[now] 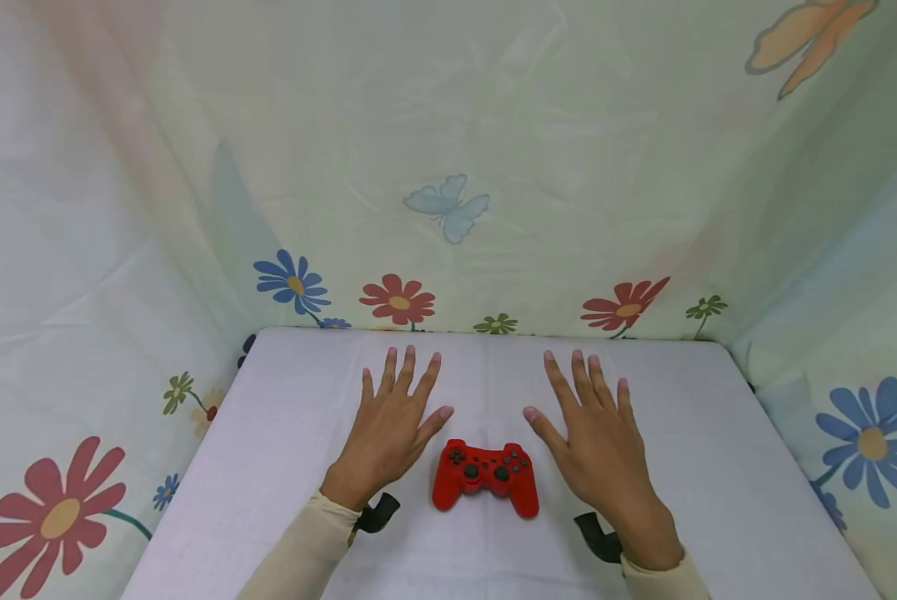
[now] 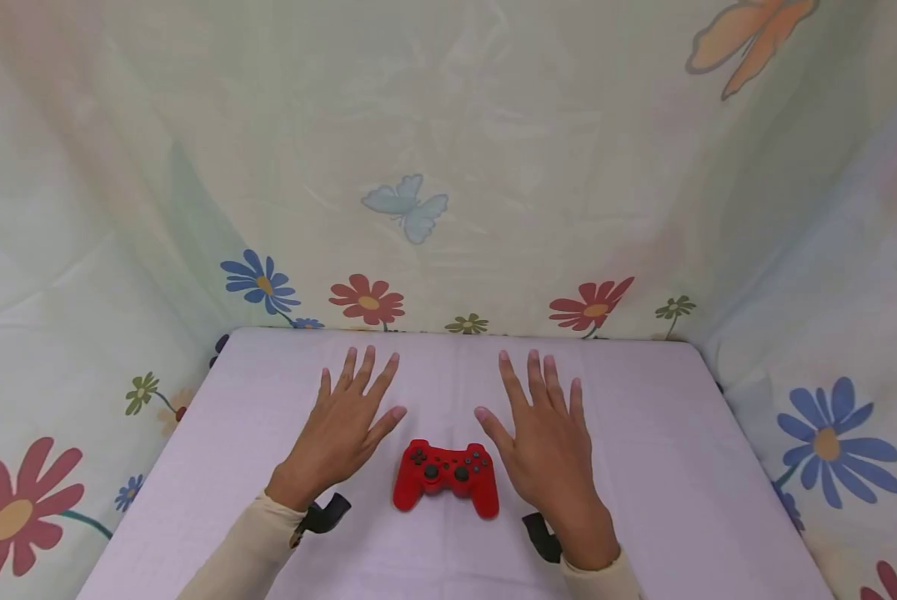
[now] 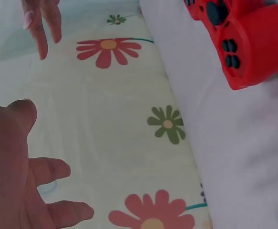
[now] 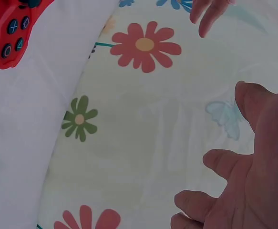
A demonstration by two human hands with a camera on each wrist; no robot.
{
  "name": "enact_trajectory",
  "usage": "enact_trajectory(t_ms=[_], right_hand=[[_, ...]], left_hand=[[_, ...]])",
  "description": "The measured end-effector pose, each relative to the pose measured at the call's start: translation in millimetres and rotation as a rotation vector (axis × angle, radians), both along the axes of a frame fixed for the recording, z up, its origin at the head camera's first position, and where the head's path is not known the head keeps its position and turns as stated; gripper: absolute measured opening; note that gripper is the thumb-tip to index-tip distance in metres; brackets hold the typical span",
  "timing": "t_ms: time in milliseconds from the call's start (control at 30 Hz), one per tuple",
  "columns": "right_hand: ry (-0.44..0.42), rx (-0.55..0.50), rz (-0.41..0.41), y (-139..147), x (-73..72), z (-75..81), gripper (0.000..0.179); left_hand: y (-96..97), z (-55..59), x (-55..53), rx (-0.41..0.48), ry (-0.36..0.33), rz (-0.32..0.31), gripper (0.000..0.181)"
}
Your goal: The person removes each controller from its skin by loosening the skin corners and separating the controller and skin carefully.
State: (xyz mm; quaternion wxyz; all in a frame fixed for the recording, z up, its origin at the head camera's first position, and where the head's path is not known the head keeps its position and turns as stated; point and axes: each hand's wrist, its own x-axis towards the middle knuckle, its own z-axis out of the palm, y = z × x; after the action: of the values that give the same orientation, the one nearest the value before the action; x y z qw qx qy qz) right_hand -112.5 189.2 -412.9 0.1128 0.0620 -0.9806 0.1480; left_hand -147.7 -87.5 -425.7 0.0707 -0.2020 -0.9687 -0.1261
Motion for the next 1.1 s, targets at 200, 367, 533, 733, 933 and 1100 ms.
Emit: enact_trajectory(t_ms=[200, 367, 533, 733, 933, 1100], right_hand=[[-0.024, -0.008, 0.001, 0.0, -0.7, -7.5, 0.083], [-0.056, -0.027, 0.010, -0.5, 0.2, -12.7, 0.083], [-0.078, -0.059, 0.011, -2.7, 0.9, -20.3, 0.084], [-0.088, -0.080, 0.007, -2.5, 0.7, -30.5, 0.084], [-0.092, -0.098, 0.004, -2.5, 1.1, -41.6, 0.084], [-0.090, -0.103, 0.015, -3.3, 1.5, -51.2, 0.083]], left_hand=[[-1.0, -9.5, -0.6, 0.005, -0.001, 0.001, 0.075], [-1.1, -18.9, -0.5, 0.028, -0.012, -0.002, 0.075], [-3.1, -30.6, 0.1, 0.038, -0.010, 0.009, 0.073], [-5.1, -42.3, 1.1, 0.043, -0.009, 0.020, 0.072], [-6.4, -54.0, 1.0, 0.058, -0.004, 0.016, 0.071], [-8.0, -63.8, 1.2, 0.074, -0.009, 0.004, 0.071]])
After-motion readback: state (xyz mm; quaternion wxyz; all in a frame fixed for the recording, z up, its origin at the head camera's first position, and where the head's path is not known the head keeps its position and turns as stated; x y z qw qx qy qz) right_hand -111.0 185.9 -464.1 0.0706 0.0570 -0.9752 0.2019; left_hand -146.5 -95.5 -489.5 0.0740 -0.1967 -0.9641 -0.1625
